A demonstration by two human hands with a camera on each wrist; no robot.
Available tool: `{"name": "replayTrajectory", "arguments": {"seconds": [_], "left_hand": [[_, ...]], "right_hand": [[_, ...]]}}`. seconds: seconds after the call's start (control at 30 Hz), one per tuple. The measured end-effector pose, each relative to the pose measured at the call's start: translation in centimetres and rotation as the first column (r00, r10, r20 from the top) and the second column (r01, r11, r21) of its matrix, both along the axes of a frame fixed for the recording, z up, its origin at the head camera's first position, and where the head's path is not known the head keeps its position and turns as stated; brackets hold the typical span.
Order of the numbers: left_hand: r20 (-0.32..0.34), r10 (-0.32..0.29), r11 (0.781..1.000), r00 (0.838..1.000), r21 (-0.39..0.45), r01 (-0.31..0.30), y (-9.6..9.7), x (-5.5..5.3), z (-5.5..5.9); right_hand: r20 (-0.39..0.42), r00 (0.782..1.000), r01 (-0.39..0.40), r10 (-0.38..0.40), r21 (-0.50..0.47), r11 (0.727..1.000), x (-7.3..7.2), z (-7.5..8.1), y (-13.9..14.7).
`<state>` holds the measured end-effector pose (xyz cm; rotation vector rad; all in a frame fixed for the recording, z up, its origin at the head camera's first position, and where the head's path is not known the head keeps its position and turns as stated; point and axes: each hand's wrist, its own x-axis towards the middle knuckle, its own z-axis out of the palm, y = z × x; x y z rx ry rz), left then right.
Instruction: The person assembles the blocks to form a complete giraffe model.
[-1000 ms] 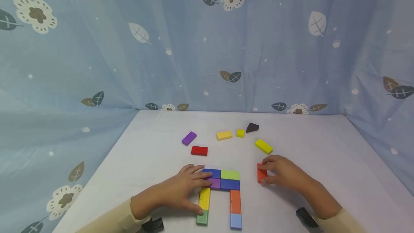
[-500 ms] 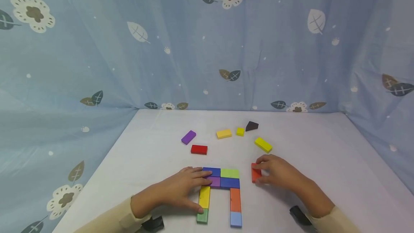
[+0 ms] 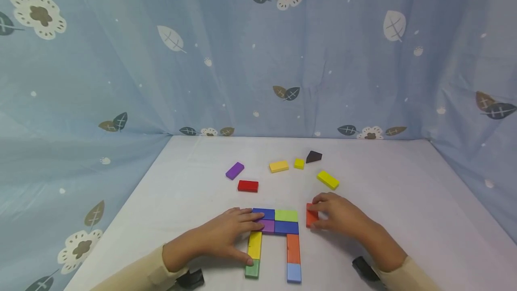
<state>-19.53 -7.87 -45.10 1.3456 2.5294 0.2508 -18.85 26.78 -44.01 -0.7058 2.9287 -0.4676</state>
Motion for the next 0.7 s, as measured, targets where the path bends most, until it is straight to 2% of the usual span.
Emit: {"name": "replayTrajectory", "arguments": {"seconds": [0.13,0.43,0.7], "left_hand": [[0.006,0.002,1.0,1.0,-0.001,-0.002,0.01,0.03,0.02],[-0.005,0.0,1.0,1.0,0.004,0.0,0.05,-0.03,-0.13],[-0.005,0.003,1.0,1.0,-0.002,-0.003,0.13,0.02,-0.07]], "right_hand": [[0.0,1.0,-0.005,0.005,0.009,1.0,-0.07,0.04,-0.5],[-0.002,0.996,-0.088,0.088,-0.016,0.996,0.04,0.0,-0.51],[0.007,0.996,-0.094,0.094,-0.037,0.995,0.09,-0.03,-0.9]]}}
